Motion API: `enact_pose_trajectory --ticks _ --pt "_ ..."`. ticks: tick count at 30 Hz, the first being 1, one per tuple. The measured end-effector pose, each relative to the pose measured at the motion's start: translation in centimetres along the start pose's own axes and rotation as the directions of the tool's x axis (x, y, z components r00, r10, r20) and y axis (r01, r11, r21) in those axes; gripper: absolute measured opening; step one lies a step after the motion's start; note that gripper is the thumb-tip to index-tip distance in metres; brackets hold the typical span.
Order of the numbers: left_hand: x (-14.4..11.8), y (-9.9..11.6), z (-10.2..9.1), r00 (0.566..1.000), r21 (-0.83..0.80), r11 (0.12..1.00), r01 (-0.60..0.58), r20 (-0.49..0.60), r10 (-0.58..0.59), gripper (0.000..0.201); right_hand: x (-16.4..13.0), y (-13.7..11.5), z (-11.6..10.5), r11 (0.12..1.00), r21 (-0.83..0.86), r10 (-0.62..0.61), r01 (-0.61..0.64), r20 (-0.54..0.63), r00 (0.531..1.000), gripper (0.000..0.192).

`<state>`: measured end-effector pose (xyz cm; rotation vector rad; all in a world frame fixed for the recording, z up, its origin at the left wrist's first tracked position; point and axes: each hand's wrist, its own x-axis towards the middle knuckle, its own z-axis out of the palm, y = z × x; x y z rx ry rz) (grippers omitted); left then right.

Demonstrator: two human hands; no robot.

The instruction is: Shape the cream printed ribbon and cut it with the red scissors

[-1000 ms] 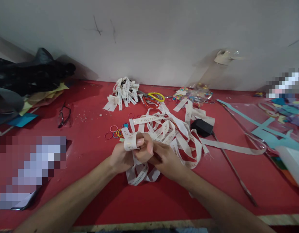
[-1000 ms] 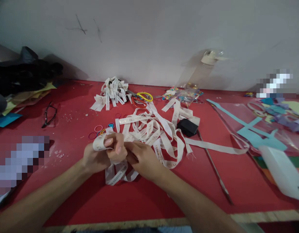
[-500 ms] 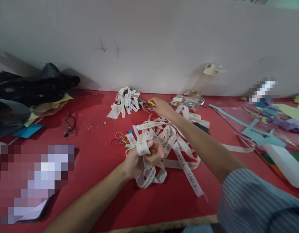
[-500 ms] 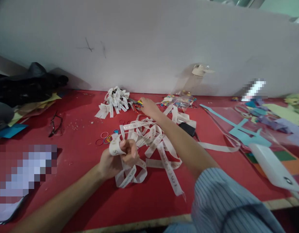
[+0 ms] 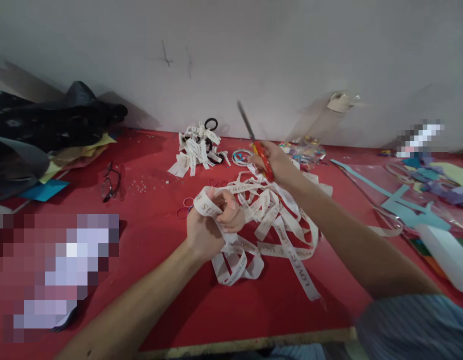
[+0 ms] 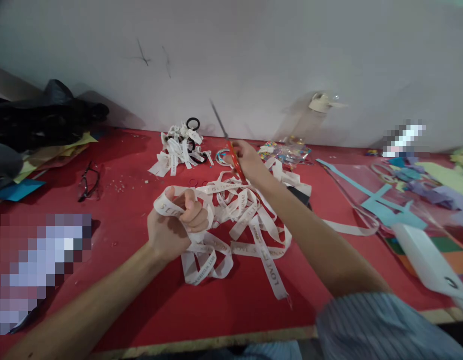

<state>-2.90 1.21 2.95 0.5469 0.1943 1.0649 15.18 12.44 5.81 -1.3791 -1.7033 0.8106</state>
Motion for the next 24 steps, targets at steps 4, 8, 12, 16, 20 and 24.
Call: enact_pose_trajectory --ticks 4,8,12,16,20,24 --pt "0.2 0.3 0.0 0.996 -0.004 0.996 -0.087 0.006 0.087 0.042 -8.7 -1.2 1.4 0.879 0.429 0.136 -0.207 0.19 0.972 0.034" --pt "0.1 0.2 0.5 0.99 0.053 0.991 -0.125 -0.057 0.128 0.048 -13.7 -1.0 3.7 0.76 0.522 0.239 -0.387 0.329 0.914 0.038" --pt "-0.1 -0.3 1.0 0.988 0.115 0.985 -0.125 -0.077 0.135 0.05 -14.3 -0.6 4.8 0.639 0.654 0.271 -0.405 0.301 0.914 0.06" --pt "-0.3 -0.6 1.1 0.988 0.164 0.978 -0.129 -0.062 0.141 0.05 -14.2 -0.4 4.7 0.606 0.699 0.259 -0.38 0.278 0.925 0.063" --pt "-0.3 -0.7 1.0 0.989 0.173 0.978 -0.117 -0.069 0.13 0.053 -14.8 -0.6 4.5 0.591 0.724 0.227 -0.354 0.272 0.935 0.059" --pt "-0.5 -1.0 0.9 0.985 0.241 0.959 -0.15 -0.041 0.165 0.055 -15.2 -1.2 4.6 0.628 0.712 0.173 -0.315 0.267 0.948 0.058"
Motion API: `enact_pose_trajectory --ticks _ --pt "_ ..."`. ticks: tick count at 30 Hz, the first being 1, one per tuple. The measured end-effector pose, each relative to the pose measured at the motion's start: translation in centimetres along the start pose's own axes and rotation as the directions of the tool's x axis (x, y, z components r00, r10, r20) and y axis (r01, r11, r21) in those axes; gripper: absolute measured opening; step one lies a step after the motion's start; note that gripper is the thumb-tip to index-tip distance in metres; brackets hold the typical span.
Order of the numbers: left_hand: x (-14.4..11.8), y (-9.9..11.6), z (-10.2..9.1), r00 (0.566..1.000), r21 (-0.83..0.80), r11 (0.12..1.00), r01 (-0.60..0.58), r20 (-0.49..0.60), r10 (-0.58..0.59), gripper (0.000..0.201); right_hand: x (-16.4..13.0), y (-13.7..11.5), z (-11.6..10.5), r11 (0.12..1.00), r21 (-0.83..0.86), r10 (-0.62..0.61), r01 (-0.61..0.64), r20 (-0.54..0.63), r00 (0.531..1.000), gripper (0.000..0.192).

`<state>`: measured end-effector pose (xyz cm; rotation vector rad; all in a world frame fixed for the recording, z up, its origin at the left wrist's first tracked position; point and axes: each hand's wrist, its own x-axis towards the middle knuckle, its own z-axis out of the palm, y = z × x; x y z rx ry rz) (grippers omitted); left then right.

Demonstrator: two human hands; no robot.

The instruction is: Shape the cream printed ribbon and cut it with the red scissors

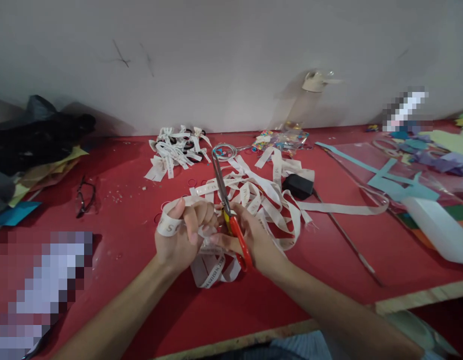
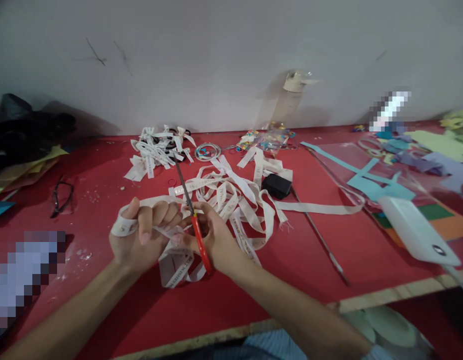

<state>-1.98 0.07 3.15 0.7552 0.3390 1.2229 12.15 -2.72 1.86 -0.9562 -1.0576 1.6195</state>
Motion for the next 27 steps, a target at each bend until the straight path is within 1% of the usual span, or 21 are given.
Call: enact_pose_trajectory --ticks 4,6,7,9,10,11,12,13,15,17,18,20,21,23,24,25,27 --pt "-0.3 -0.4 -0.1 0.997 0.129 0.989 -0.071 0.023 0.068 0.056 -0.3 0.0 0.1 0.999 -0.037 -0.019 0.018 -0.041 0.999 0.051" --pt "-0.2 -0.4 -0.2 0.997 0.178 0.981 -0.074 0.031 0.069 0.058 -0.3 0.0 -0.3 0.999 -0.034 -0.028 0.025 -0.073 0.997 0.048" --pt "0.0 -0.4 -0.3 0.998 0.206 0.977 -0.058 0.037 0.051 0.057 -0.2 0.0 -0.5 0.998 -0.044 -0.041 0.037 -0.095 0.995 0.047" --pt "0.5 -0.2 -0.6 0.999 0.29 0.957 -0.014 0.051 -0.001 0.049 0.0 -0.3 -1.1 0.995 -0.074 -0.076 0.066 -0.131 0.988 0.046" --pt "0.8 -0.1 -0.8 0.996 0.342 0.939 0.039 0.061 -0.064 0.04 0.1 -0.4 -1.4 0.993 -0.087 -0.09 0.078 -0.139 0.986 0.046" --pt "1.2 -0.1 -1.1 0.995 0.391 0.919 0.059 0.052 -0.086 0.026 0.3 -0.6 -1.6 0.991 -0.098 -0.106 0.092 -0.143 0.984 0.046" --pt "1.5 -0.1 -1.4 0.992 0.448 0.891 0.07 0.067 -0.111 0.016 0.5 -0.9 -1.9 0.988 -0.111 -0.12 0.104 -0.142 0.983 0.044" --pt "1.8 -0.2 -1.6 0.982 0.489 0.869 0.08 0.113 -0.154 0.026 0.6 -1.1 -2.0 0.985 -0.13 -0.129 0.111 -0.136 0.982 0.043" --pt "2.1 -0.5 -2.1 0.972 0.564 0.811 0.154 0.062 -0.227 0.03 0.9 -1.4 -2.3 0.979 -0.159 -0.142 0.124 -0.104 0.984 0.041" --pt "2.1 -0.6 -2.3 0.948 0.613 0.757 0.224 0.042 -0.315 0.028 1.1 -1.5 -2.4 0.978 -0.158 -0.147 0.137 -0.054 0.988 0.04" --pt "2.0 -0.7 -2.4 0.939 0.643 0.73 0.233 0.049 -0.342 0.027 1.1 -1.6 -2.5 0.979 -0.151 -0.147 0.14 -0.034 0.989 0.04" --pt "1.9 -0.6 -2.4 0.927 0.711 0.676 0.193 0.093 -0.363 0.028 1.1 -1.7 -2.6 0.979 -0.143 -0.149 0.144 -0.028 0.988 0.042" --pt "1.8 -0.5 -2.3 0.926 0.733 0.66 0.163 0.117 -0.358 0.029 1.1 -1.7 -2.7 0.979 -0.149 -0.148 0.141 -0.037 0.988 0.043" --pt "1.6 -0.3 -2.1 0.935 0.735 0.666 0.127 0.136 -0.329 0.03 0.8 -1.9 -3.0 0.974 -0.183 -0.141 0.132 -0.04 0.989 0.043" --pt "1.5 -0.3 -1.9 0.947 0.687 0.713 0.139 0.118 -0.299 0.03 0.5 -2.1 -3.2 0.969 -0.207 -0.142 0.135 -0.018 0.99 0.042" --pt "1.4 -0.2 -1.6 0.966 0.649 0.749 0.136 0.082 -0.247 0.03 0.3 -2.2 -3.5 0.959 -0.244 -0.143 0.145 0.028 0.989 0.044" --pt "1.2 -0.1 -0.9 0.996 0.606 0.793 0.056 0.023 -0.088 0.029 -0.2 -2.6 -3.9 0.914 -0.334 -0.196 0.228 0.127 0.972 0.055"
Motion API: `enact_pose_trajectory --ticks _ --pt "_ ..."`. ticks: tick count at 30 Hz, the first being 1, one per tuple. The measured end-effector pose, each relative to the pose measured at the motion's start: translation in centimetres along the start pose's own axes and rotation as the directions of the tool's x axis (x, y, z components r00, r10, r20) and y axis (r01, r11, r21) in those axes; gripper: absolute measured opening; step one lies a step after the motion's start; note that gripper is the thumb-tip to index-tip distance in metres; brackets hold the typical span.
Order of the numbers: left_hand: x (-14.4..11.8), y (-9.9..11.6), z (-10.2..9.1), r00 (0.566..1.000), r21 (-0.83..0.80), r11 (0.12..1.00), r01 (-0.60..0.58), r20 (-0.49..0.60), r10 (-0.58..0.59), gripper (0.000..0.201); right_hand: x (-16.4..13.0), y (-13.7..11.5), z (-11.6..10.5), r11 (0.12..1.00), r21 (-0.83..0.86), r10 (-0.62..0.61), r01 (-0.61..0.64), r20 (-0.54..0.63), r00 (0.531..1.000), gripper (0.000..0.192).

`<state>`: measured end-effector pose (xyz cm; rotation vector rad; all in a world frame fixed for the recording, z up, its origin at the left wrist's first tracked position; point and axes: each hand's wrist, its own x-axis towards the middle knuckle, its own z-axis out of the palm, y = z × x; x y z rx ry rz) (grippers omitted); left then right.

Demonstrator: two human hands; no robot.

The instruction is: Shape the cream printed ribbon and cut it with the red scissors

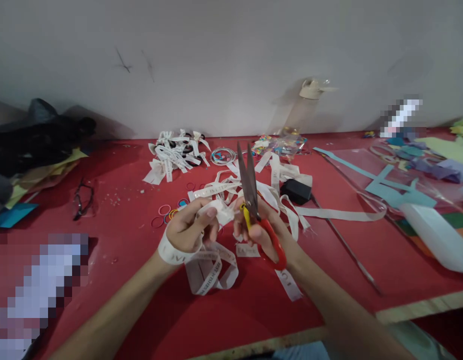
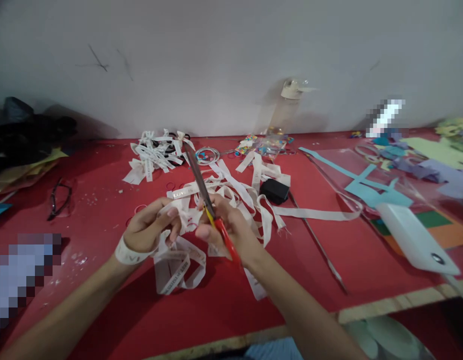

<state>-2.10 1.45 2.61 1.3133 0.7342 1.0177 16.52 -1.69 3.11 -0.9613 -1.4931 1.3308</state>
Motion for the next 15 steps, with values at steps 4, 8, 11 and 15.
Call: enact_pose_trajectory --ticks 4,8,11,15 --pt "-0.2 1.0 0.7 0.967 0.004 0.983 -0.185 -0.179 0.183 0.027 -0.5 -0.6 -0.4 0.951 -0.301 -0.048 0.066 0.064 0.997 0.07" --pt "-0.3 1.4 0.9 0.923 -0.012 0.958 -0.288 -0.271 0.274 0.026 -0.3 -0.8 -0.1 0.823 -0.541 -0.129 0.173 0.119 0.985 0.063" --pt "-0.4 1.4 0.9 0.895 -0.045 0.937 -0.346 -0.315 0.315 0.026 -0.2 -0.8 -0.1 0.763 -0.638 -0.082 0.107 0.068 0.994 0.06" --pt "-0.6 1.5 1.0 0.882 -0.09 0.921 -0.378 -0.339 0.329 0.026 -0.2 -0.9 -0.1 0.67 -0.743 0.03 -0.006 0.019 0.999 0.063"
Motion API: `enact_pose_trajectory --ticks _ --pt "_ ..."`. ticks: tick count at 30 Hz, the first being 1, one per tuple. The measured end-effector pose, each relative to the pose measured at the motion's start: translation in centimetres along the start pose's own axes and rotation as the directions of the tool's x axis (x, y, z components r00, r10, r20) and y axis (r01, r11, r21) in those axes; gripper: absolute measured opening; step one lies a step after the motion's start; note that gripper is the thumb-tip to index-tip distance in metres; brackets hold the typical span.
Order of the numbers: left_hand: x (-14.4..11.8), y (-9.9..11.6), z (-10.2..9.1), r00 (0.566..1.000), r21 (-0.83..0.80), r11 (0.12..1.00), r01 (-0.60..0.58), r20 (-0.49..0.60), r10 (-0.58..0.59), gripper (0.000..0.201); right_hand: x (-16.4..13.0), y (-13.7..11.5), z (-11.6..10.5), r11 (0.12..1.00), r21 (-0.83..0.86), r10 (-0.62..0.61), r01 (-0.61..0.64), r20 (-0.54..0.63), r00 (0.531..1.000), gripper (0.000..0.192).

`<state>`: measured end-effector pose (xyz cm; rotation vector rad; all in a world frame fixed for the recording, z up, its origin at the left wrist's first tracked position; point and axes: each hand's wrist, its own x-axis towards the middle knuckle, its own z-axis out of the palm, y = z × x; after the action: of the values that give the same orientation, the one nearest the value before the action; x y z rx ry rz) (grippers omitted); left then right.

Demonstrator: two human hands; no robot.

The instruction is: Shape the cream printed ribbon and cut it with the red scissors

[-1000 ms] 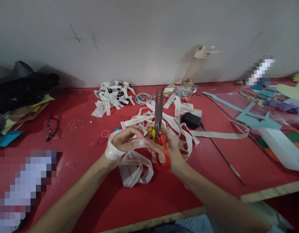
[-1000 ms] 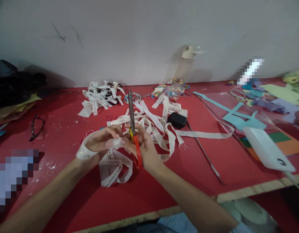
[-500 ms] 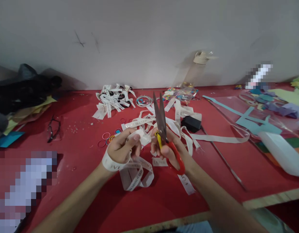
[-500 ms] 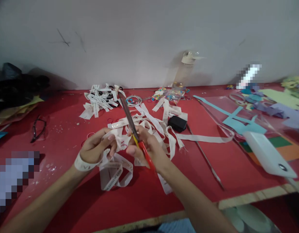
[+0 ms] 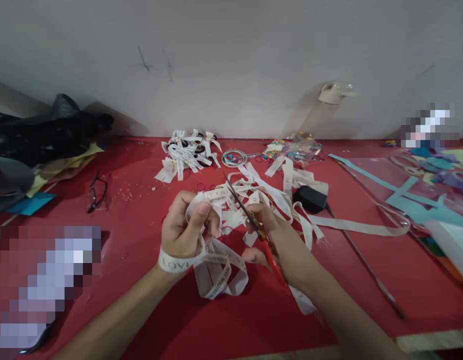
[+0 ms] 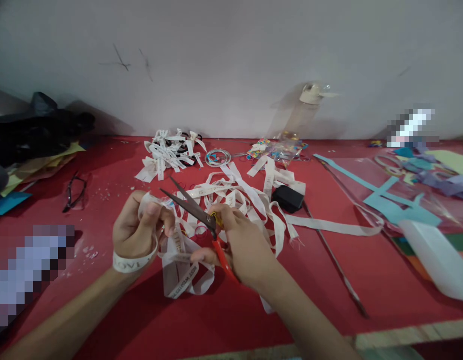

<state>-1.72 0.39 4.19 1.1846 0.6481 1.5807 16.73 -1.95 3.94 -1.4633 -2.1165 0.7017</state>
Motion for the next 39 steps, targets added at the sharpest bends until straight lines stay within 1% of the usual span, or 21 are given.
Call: enact_pose_trajectory --ticks 2,5,10,12,15,18,21,25,33,36,39 --pt "-0.1 0.2 0.1 1.0 -0.018 1.0 0.004 -0.005 -0.004 0.026 -0.1 0.0 0.0 0.999 -0.052 0.008 -0.007 0.009 1.0 0.065" --pt "-0.2 0.3 0.2 1.0 -0.021 1.0 -0.002 -0.015 0.001 0.026 -0.2 0.0 0.2 0.993 -0.118 -0.032 0.029 -0.022 0.999 0.068" --pt "-0.4 0.2 0.0 0.995 -0.029 0.997 -0.078 -0.067 0.076 0.022 -0.3 0.1 0.5 0.982 -0.154 -0.115 0.105 -0.061 0.991 0.07" --pt "-0.4 0.1 0.0 0.994 -0.033 0.996 -0.087 -0.069 0.084 0.023 -0.2 0.1 0.6 0.974 -0.177 -0.153 0.14 -0.064 0.986 0.069" --pt "-0.5 0.1 0.2 0.995 -0.035 0.997 -0.066 -0.083 0.063 0.023 0.0 -0.2 0.8 0.962 -0.207 -0.191 0.175 -0.061 0.98 0.063" --pt "-0.7 0.0 0.3 0.996 -0.047 0.998 -0.03 -0.088 0.026 0.024 -0.1 -0.5 1.0 0.957 -0.236 -0.182 0.167 -0.044 0.982 0.053" --pt "-0.9 -0.4 0.3 0.998 -0.037 0.999 0.001 -0.063 -0.003 0.023 -0.2 -0.8 1.0 0.951 -0.268 -0.164 0.152 -0.024 0.986 0.046" --pt "-1.3 -0.8 0.1 1.0 -0.008 1.0 0.024 -0.007 -0.024 0.013 -0.3 -1.0 1.0 0.952 -0.278 -0.14 0.132 -0.008 0.99 0.039" --pt "-1.4 -0.7 0.0 0.997 0.053 0.998 -0.025 0.069 0.022 0.011 -0.4 -1.0 0.9 0.94 -0.309 -0.146 0.143 0.014 0.989 0.035" --pt "-1.3 -1.0 -0.1 0.991 0.067 0.994 -0.088 0.11 0.081 0.01 -0.5 -1.2 0.8 0.935 -0.324 -0.147 0.145 0.017 0.989 0.034" --pt "-1.2 -1.2 -0.3 0.982 0.09 0.987 -0.135 0.144 0.121 0.009 -0.4 -1.2 0.8 0.937 -0.319 -0.15 0.142 0.001 0.989 0.037"
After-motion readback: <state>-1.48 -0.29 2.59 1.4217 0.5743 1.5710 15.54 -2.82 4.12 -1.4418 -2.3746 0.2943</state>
